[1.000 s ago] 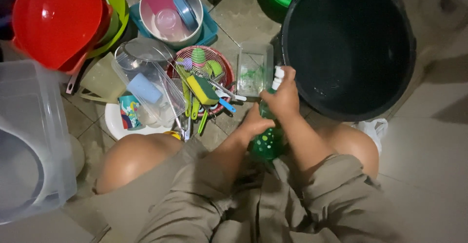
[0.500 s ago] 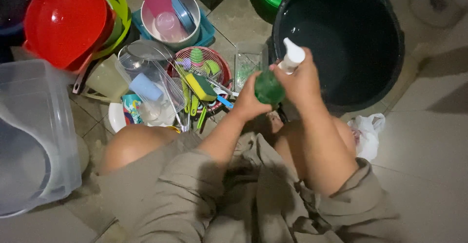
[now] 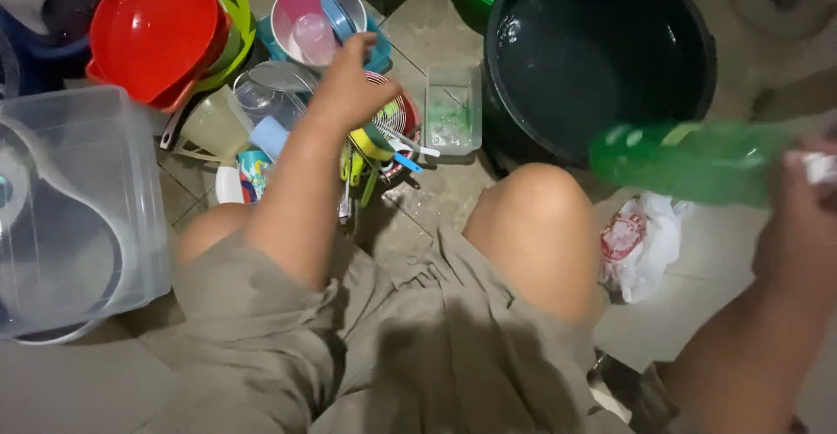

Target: Washing and rinsing various plastic containers and utensils on the floor using a spray nozzle and soap.

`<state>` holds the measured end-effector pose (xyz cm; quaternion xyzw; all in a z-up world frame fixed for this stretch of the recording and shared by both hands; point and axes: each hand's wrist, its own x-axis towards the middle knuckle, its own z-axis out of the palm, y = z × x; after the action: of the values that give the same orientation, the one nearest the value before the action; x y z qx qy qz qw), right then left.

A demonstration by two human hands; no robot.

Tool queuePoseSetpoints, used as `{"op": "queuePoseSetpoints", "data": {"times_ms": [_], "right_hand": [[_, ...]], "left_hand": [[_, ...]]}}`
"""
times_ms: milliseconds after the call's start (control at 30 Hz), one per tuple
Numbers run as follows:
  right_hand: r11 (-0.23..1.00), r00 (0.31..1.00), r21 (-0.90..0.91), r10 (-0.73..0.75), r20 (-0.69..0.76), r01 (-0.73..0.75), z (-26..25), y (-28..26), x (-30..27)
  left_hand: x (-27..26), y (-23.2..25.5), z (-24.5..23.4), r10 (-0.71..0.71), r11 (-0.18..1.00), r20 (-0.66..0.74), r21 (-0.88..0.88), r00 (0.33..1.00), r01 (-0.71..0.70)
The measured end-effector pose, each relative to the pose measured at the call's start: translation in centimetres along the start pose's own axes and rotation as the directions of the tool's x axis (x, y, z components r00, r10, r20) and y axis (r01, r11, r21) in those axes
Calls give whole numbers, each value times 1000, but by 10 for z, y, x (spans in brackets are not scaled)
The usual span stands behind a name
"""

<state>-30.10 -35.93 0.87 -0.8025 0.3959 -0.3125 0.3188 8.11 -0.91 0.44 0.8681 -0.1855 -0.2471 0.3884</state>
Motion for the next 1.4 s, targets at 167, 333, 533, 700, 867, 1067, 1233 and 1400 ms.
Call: {"op": "queuePoseSetpoints", "data": {"times_ms": [167, 333, 533, 700, 867, 1067, 1233, 1400], "right_hand": [[968, 995, -248, 9, -101, -34, 33, 69, -41], [814, 888, -360, 445, -118, -456, 66, 108, -97], [871, 918, -298, 347, -189, -391, 81, 213, -143], [781, 854, -348, 460, -243, -519, 68, 240, -160], [709, 781, -438, 624, 24, -553, 39, 195, -137], [705, 871, -634, 482, 98, -319, 51, 98, -13], [968, 918, -17, -234, 319, 252, 162, -139, 47], [967, 584, -149, -1, 812, 207, 354, -235, 14]], "left_hand": [[-36, 9, -29, -129, 971, 137, 216, 982, 97], [-63, 8, -46, -310, 936, 125, 214, 943, 279], [-55, -27, -62, -376, 925, -12, 61, 927, 376], [-39, -62, -64, -429, 903, -99, -74, 898, 423], [-25, -100, -66, -468, 878, -87, -157, 879, 452], [-19, -84, -80, -435, 898, -109, -125, 894, 422], [-17, -76, -80, -430, 902, -123, -13, 894, 432], [12, -165, -30, -403, 855, -15, 350, 915, 383]]}}
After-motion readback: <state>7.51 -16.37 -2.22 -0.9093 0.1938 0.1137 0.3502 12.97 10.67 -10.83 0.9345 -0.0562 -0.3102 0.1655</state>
